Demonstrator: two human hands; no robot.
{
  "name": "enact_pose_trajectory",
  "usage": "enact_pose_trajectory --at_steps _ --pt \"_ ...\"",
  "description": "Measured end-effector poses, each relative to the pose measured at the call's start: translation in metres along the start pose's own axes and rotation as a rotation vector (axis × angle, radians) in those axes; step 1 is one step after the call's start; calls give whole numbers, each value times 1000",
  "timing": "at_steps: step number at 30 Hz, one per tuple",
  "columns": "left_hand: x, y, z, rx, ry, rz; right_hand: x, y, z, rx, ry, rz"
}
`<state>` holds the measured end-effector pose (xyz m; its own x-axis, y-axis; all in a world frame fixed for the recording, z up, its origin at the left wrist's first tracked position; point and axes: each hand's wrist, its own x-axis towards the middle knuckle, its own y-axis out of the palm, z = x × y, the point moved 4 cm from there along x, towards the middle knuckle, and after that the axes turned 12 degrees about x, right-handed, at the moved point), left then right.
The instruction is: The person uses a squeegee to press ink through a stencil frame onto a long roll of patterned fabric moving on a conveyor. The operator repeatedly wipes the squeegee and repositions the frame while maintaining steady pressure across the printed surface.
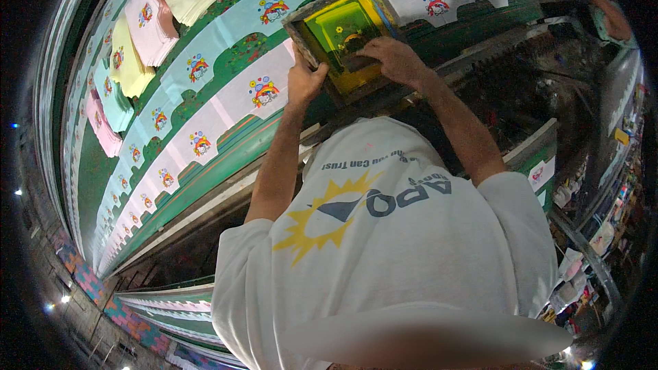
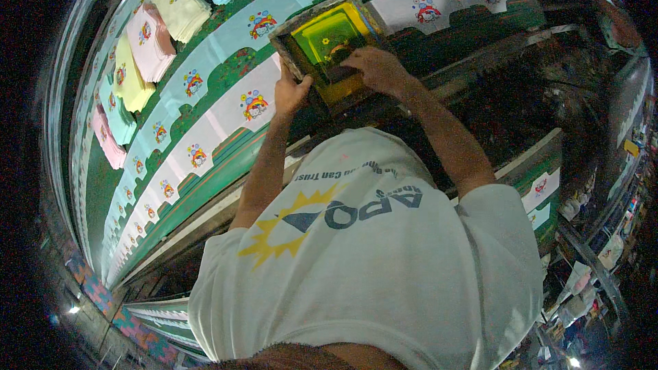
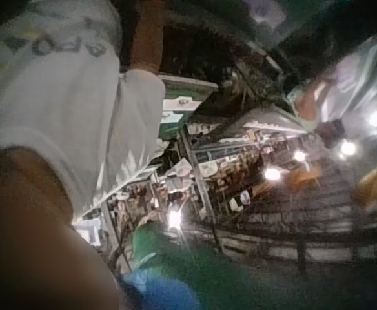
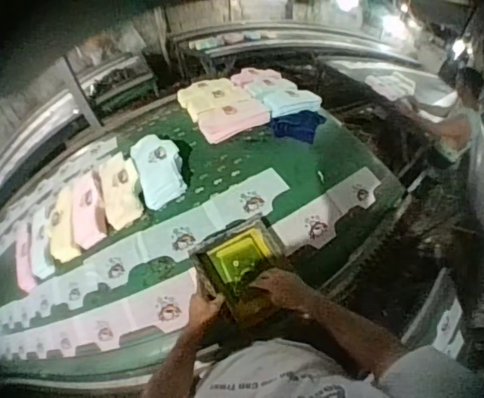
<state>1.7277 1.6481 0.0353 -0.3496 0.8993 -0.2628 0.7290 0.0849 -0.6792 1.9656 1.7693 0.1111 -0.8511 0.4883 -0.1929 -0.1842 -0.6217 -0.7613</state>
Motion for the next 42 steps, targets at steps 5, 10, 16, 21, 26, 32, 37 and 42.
enact_pose_trajectory --at_steps 5,10,16,21,26,32,37,42 --pt "1 -1 0 63 -66 39 -19 0 15 18 -26 -63" --pt "-2 -6 -6 41 -44 40 -21 -11 19 22 7 -42" --pt "7 15 -62 39 -40 -3 -43 -48 -17 -5 -9 -48" --pt "41 64 -139 85 -57 1 -75 -100 -88 -38 -48 -95" --pt "69 116 -201 87 10 -42 -104 -137 -154 -87 13 -130" --pt "89 144 -222 -22 -1 -13 -110 -156 -184 -75 9 -83" --pt "92 148 -222 -30 53 -38 -109 -163 -181 -11 47 -44" --pt "97 152 -217 -89 43 -6 -105 -167 -183 20 80 -2"
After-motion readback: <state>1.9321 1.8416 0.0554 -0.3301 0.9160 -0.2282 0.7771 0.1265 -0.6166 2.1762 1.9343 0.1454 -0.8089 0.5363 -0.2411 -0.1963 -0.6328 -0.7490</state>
